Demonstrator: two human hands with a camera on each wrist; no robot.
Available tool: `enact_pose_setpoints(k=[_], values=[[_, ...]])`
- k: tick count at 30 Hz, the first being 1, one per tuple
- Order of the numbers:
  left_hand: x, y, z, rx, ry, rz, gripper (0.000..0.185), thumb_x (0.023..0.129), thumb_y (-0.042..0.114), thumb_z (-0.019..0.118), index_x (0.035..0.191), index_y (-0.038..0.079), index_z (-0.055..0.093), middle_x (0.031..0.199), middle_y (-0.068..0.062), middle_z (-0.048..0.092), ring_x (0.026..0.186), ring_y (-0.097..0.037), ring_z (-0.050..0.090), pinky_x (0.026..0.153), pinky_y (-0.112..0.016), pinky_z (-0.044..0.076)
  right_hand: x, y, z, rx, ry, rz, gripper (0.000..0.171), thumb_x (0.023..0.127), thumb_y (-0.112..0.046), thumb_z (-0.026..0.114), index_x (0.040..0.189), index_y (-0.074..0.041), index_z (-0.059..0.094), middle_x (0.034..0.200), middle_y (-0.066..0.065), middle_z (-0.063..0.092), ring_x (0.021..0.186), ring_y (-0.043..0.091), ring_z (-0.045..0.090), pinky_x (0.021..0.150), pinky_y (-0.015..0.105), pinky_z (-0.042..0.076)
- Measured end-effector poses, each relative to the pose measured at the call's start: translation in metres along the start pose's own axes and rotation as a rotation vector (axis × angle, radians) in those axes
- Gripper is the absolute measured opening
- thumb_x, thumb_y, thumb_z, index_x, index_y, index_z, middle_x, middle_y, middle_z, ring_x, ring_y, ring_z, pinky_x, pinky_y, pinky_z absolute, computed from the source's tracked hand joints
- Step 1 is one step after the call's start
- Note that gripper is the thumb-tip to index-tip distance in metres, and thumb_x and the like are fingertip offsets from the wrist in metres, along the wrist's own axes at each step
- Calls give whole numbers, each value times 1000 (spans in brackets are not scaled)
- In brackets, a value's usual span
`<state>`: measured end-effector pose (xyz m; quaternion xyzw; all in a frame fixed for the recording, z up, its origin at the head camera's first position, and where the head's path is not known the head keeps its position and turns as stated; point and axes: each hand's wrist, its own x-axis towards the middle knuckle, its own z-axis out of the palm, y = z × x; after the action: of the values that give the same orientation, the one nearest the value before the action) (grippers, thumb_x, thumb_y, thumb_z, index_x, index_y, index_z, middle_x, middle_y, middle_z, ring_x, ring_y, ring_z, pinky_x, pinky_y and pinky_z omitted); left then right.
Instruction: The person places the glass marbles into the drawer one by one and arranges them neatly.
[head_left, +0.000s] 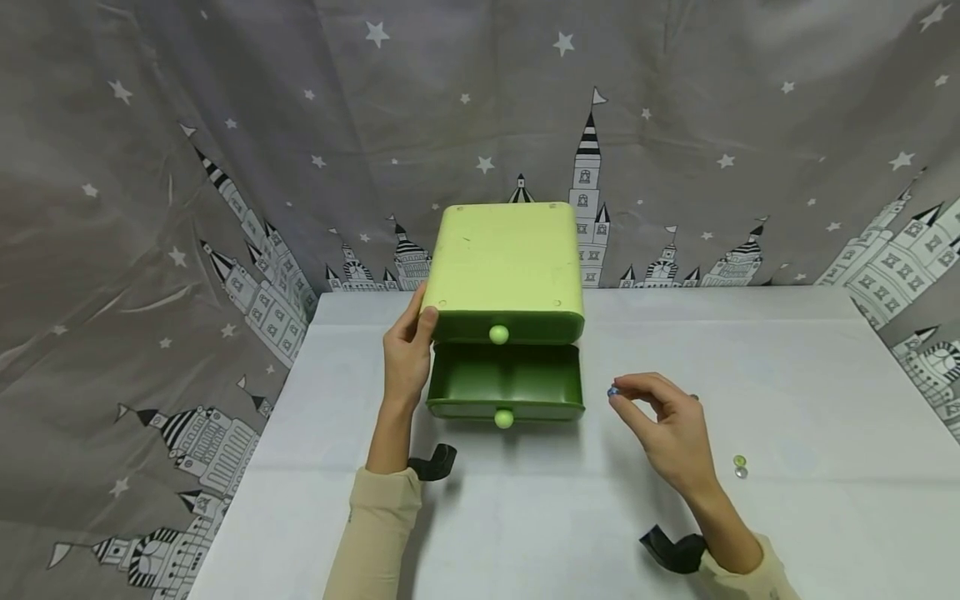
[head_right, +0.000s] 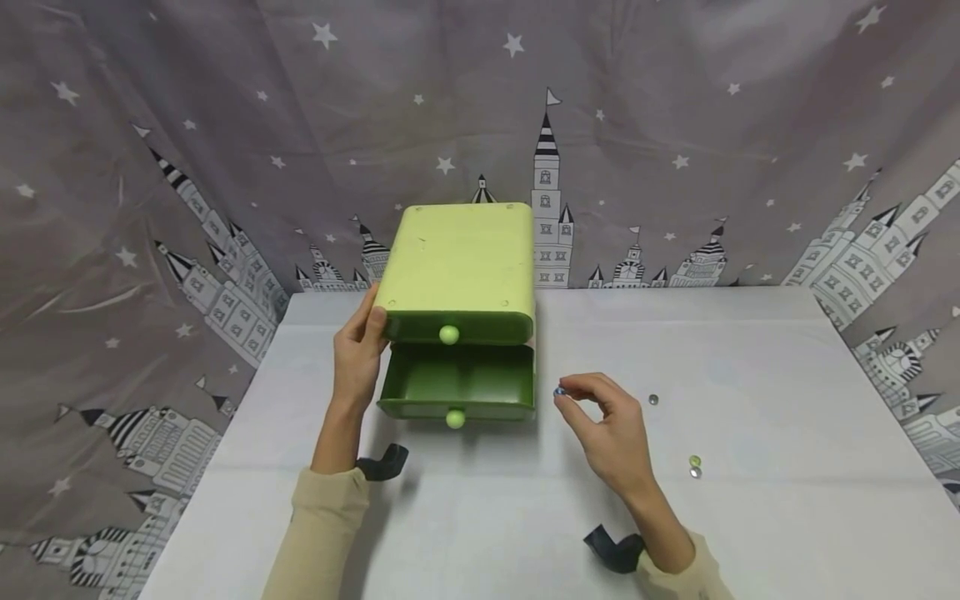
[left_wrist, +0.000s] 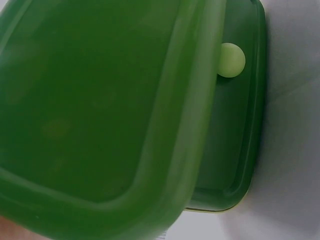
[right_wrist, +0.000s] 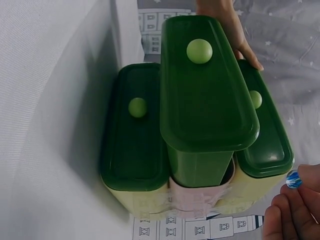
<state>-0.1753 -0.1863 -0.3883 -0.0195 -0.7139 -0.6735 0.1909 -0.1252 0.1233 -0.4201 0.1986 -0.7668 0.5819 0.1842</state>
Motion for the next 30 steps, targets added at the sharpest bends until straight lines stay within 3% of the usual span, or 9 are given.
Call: enact_pose_setpoints(k=[15,23,30], values=[[0,0,1,3,5,-2,46,104,12,53,147,2,42,151,-12,42,139,-19,40,111,-32,35,0,2,1,36,-15,-15,23,81,19,70,100,7,70,95,14,68,90,13,63,86,18,50],[-1,0,1,8,7,-16,47,104,12,53,148,2,42,150,-11,43,133,-19,45,96,-28,44,1,1,6,26,-22,-12,23,81,17,71,101,5,70,96,13,68,91,12,63,87,17,50],[-1,-1,1,-1,1,5,48,104,11,52,148,-2,40,151,-12,42,137,-21,42,106,-33,41,5,-1,15,50,-35,14,20,84,13,71,100,1,71,97,9,69,90,15,63,86,19,51]])
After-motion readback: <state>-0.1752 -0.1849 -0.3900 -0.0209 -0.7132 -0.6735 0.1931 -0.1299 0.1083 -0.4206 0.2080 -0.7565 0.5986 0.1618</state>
